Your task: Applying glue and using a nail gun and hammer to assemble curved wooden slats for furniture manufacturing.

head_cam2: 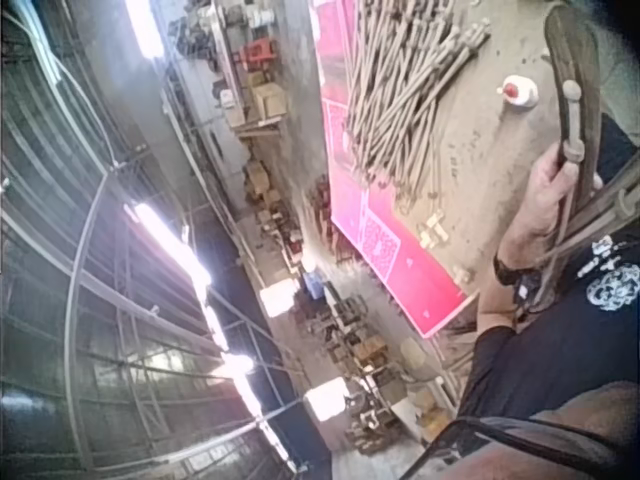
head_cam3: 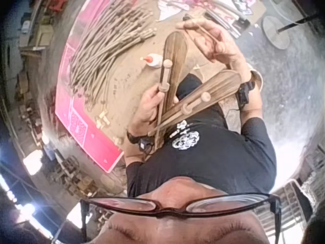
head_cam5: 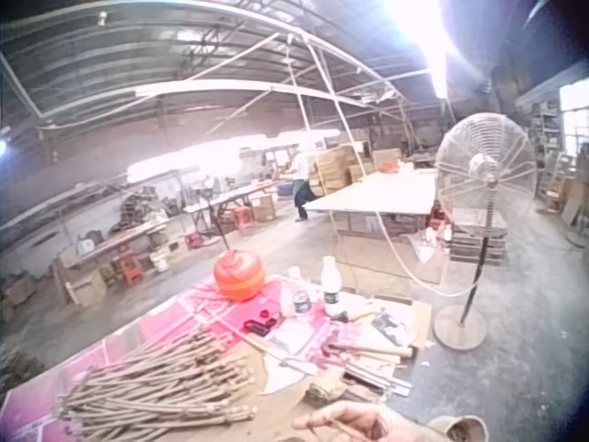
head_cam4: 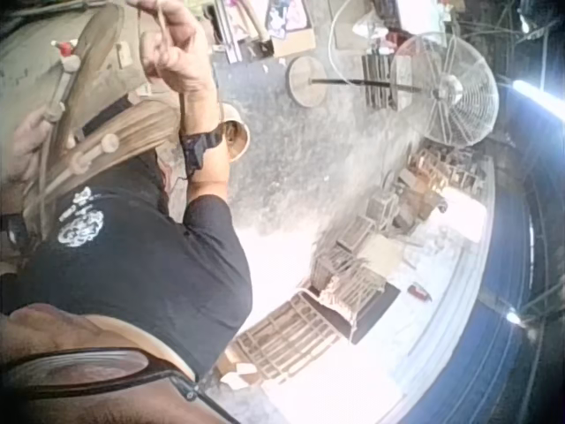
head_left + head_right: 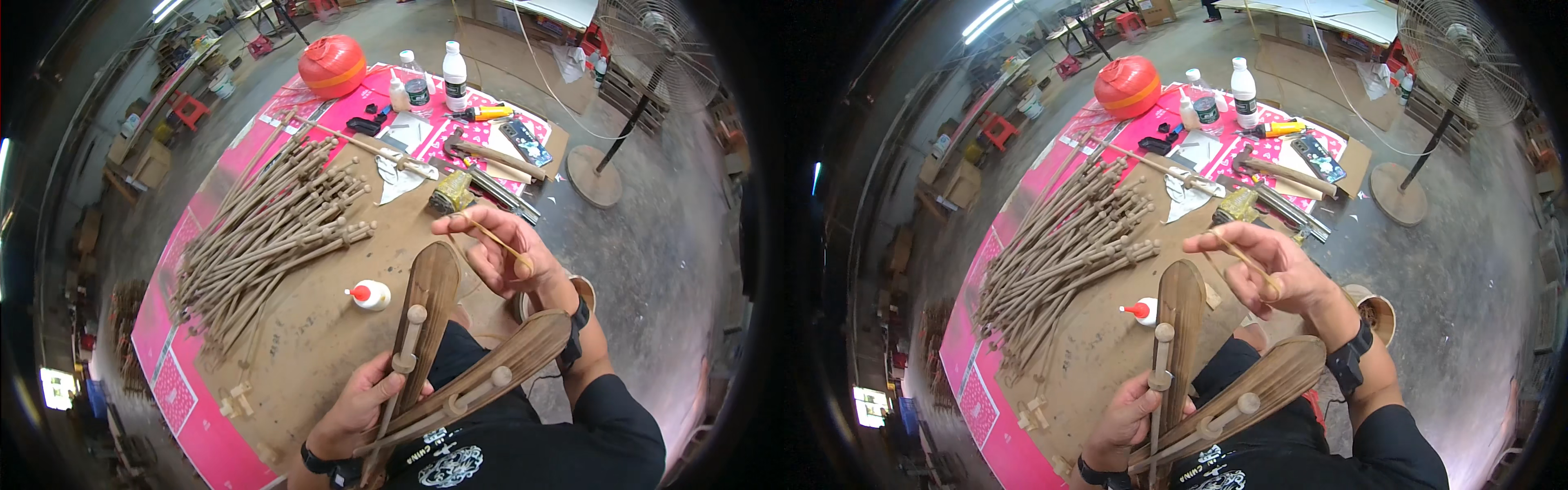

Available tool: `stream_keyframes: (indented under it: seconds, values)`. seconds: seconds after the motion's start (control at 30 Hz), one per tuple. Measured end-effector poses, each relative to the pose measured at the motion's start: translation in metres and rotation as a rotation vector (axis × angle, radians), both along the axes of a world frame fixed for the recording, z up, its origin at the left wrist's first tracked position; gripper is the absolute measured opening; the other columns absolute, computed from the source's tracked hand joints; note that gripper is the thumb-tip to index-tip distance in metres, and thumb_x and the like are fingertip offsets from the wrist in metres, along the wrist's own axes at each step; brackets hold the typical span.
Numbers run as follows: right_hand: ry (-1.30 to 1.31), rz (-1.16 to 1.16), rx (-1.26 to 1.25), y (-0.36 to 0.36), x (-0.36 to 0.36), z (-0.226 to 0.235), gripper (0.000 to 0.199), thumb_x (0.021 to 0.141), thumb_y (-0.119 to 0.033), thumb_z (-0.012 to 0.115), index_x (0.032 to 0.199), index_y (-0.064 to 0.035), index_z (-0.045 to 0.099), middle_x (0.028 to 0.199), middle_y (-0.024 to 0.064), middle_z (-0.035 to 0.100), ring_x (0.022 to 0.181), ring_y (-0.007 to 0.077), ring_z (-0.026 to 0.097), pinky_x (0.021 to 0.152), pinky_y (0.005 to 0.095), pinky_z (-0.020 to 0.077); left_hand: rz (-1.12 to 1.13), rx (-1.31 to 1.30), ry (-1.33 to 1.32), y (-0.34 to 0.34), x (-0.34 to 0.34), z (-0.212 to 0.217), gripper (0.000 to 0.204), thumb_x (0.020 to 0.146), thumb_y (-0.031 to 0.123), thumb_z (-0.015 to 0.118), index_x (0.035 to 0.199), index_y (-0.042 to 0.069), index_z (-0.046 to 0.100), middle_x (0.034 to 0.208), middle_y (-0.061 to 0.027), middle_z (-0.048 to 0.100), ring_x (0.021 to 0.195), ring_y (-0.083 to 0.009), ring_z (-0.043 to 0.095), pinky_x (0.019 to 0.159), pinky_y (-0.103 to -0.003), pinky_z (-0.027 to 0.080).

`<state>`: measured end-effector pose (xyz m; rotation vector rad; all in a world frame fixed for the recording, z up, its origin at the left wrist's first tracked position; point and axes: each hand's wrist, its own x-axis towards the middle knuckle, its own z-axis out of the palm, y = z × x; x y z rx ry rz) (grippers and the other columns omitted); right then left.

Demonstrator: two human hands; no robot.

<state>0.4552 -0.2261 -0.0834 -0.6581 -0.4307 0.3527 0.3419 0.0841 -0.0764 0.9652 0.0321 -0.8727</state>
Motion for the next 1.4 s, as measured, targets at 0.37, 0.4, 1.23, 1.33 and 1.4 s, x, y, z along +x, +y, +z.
stream_keyframes:
  seconds: [0.37, 0.4, 1.23, 1.33, 1.4]
  values:
    - [-0.220, 0.529, -0.164, 0.043, 0.002, -0.025, 0.093, 0.074, -0.036, 0.098, 0.144, -0.0009, 0.049, 0.152, 0.0177, 0.052, 0.148, 0.0271, 0.044, 0.119, 0.0451, 0.0394, -0.029, 0.079, -0.015, -0.012, -0.001, -0.012, 0.049, 0.106, 0.034, 0.063, 0.137, -0.002, 0.052, 0.116, -0.0187, 0.072, 0.108, -0.0243, 0.071, 0.096, -0.036, 0.057]
    - [-0.208, 0.518, -0.282, 0.040, -0.001, -0.030, 0.086, 0.078, -0.037, 0.096, 0.143, -0.0032, 0.051, 0.137, 0.0130, 0.059, 0.123, 0.0206, 0.056, 0.098, 0.0378, 0.0484, -0.025, 0.063, -0.020, -0.010, -0.002, -0.012, 0.044, 0.108, 0.032, 0.062, 0.137, -0.001, 0.053, 0.115, -0.0147, 0.071, 0.108, -0.0205, 0.069, 0.097, -0.034, 0.055]
    - [-0.362, -0.003, -1.262, 0.002, 0.031, 0.115, 0.010, 0.085, -0.012, 0.073, 0.088, -0.0025, 0.073, 0.067, 0.0080, 0.067, 0.059, 0.0184, 0.064, 0.055, 0.0328, 0.0518, 0.102, 0.344, -0.327, -0.040, -0.022, -0.018, 0.022, 0.108, 0.016, 0.061, 0.124, 0.000, 0.059, 0.108, -0.0066, 0.074, 0.098, -0.0095, 0.067, 0.089, -0.027, 0.054]
    - [-0.955, -0.374, -1.495, 0.024, -0.003, 0.115, 0.015, 0.078, -0.009, 0.070, 0.089, 0.0001, 0.065, 0.075, 0.0162, 0.066, 0.066, 0.0379, 0.067, 0.063, 0.0454, 0.0556, 0.116, 0.376, -0.353, -0.041, -0.022, -0.016, 0.023, 0.109, 0.017, 0.060, 0.124, 0.000, 0.059, 0.110, -0.0080, 0.073, 0.100, -0.0113, 0.067, 0.091, -0.029, 0.054]
    - [-1.058, -0.424, -1.528, 0.036, -0.025, 0.110, 0.017, 0.079, -0.009, 0.071, 0.091, -0.0010, 0.062, 0.080, 0.0148, 0.066, 0.069, 0.0379, 0.067, 0.061, 0.0457, 0.0555, 0.088, 0.417, -0.353, -0.039, -0.024, -0.014, 0.025, 0.109, 0.017, 0.059, 0.128, 0.001, 0.057, 0.112, -0.0098, 0.073, 0.103, -0.0133, 0.067, 0.095, -0.032, 0.053]
